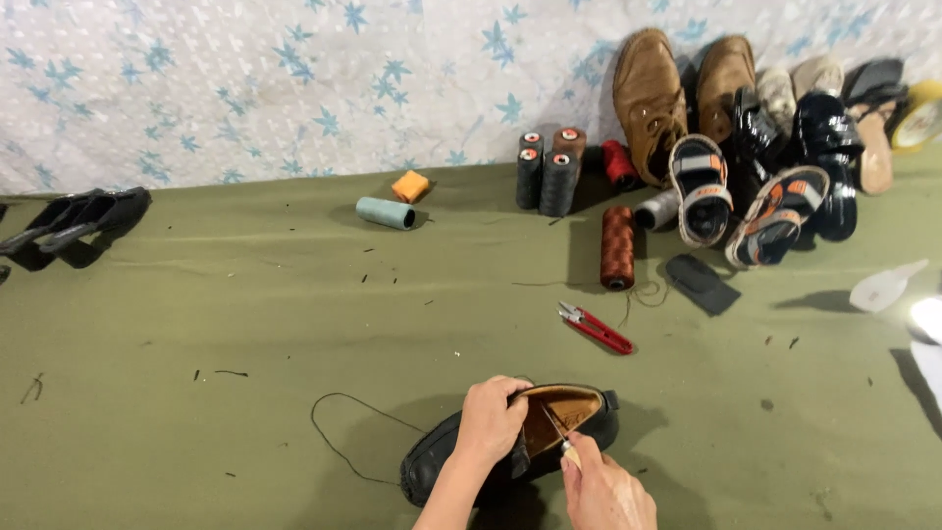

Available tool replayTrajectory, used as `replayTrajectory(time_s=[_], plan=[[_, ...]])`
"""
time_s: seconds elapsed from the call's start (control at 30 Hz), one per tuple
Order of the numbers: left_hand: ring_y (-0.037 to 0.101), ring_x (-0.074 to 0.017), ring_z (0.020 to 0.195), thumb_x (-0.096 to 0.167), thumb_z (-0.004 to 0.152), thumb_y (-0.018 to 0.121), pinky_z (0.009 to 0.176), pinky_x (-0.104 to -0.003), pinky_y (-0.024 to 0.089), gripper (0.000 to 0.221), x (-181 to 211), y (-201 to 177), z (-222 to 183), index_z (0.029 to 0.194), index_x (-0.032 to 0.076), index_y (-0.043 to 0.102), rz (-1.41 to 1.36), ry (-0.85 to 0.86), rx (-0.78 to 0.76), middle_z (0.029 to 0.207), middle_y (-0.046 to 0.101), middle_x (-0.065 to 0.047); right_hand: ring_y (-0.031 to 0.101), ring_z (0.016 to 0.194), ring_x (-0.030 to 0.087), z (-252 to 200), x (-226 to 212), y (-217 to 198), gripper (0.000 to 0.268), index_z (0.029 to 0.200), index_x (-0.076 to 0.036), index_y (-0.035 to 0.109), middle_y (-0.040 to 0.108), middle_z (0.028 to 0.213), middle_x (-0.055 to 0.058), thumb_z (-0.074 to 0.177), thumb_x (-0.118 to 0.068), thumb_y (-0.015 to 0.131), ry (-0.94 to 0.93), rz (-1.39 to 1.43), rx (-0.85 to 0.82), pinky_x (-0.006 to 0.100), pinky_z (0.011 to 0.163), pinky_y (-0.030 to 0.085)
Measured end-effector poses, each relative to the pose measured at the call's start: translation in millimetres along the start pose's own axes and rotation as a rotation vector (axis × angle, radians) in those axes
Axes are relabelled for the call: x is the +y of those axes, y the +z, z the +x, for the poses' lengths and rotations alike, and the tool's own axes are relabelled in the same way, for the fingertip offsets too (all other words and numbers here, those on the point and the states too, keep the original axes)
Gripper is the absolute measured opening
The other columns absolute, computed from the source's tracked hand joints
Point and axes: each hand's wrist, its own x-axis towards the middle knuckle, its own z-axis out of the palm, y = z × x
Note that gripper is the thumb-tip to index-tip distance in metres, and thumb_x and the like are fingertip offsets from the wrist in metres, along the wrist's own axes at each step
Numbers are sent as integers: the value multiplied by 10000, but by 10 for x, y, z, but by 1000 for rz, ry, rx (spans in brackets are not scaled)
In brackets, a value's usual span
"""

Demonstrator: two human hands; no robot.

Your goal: Hand-stitching a leather shoe using an awl and thread at a repair bench

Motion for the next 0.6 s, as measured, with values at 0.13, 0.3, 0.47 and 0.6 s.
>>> replayTrajectory(time_s=[0.13, 0.3, 0.47, 0.6], plan=[[670, -155, 771, 151, 837, 512, 728, -308, 505, 377, 33, 36, -43, 1051, 152, 822, -47, 2, 56, 1005, 781, 8, 740, 810, 330, -20, 21, 64, 377, 1379, -400, 435, 717, 980, -19, 1009, -476, 451, -65, 9, 35, 482, 681, 584], [599, -117, 629, 123, 845, 562, 638, -286, 477, 327, -1, 74, -35, 1040, 145, 824, -38, 50, 95, 984, 787, 32, 744, 784, 347, 46, 42, 106, 393, 1390, -361, 420, 711, 964, 10, 1013, -466, 452, -109, 30, 15, 507, 653, 580], [745, -139, 841, 95, 850, 561, 731, -274, 575, 326, -15, 96, -72, 1046, 122, 820, -64, 81, 126, 1032, 805, -5, 733, 704, 380, 83, 78, 277, 412, 1400, -330, 437, 713, 956, 33, 1006, -445, 461, -158, 82, 123, 531, 596, 586], [758, -179, 870, 58, 855, 616, 783, -310, 597, 267, -54, 93, -73, 1037, 90, 808, -54, 199, 192, 1011, 793, -46, 743, 728, 430, 27, 76, 249, 425, 1390, -290, 473, 733, 973, 110, 990, -430, 488, -199, 163, 164, 566, 610, 594]])
